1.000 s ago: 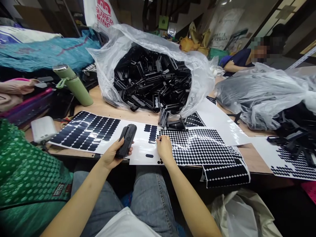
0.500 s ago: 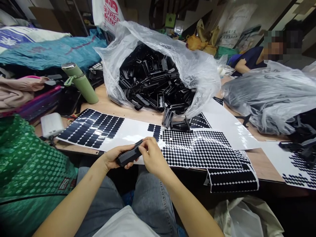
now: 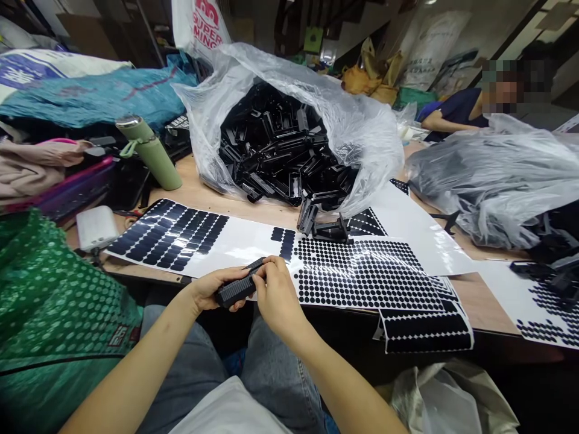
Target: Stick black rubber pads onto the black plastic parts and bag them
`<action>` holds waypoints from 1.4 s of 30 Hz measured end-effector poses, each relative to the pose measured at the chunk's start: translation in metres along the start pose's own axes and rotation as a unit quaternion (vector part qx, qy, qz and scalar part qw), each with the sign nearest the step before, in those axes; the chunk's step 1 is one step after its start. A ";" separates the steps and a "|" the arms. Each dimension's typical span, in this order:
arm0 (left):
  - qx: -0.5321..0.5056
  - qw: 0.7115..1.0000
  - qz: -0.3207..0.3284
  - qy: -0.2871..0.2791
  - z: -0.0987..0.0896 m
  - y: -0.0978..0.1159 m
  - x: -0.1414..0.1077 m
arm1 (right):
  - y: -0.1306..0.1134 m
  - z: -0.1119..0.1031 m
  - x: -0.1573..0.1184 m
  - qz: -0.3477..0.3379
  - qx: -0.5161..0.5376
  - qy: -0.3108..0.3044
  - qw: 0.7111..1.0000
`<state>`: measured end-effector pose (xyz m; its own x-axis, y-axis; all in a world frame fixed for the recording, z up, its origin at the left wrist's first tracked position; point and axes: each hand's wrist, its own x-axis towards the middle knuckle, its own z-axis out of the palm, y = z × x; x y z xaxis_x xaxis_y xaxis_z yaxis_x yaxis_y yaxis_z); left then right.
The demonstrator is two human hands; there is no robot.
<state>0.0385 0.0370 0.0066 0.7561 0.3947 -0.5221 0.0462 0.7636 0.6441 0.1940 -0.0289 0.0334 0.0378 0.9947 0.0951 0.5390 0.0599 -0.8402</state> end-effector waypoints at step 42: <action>0.116 0.986 -0.062 -0.101 0.000 0.011 -0.006 | 0.008 -0.055 -0.010 0.115 0.058 -0.141 0.982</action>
<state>0.0341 0.0427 0.0166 0.8490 0.1777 -0.4976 0.2768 0.6527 0.7053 0.2445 -0.0430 0.0549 -0.0966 0.9655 -0.2420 0.4430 -0.1760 -0.8791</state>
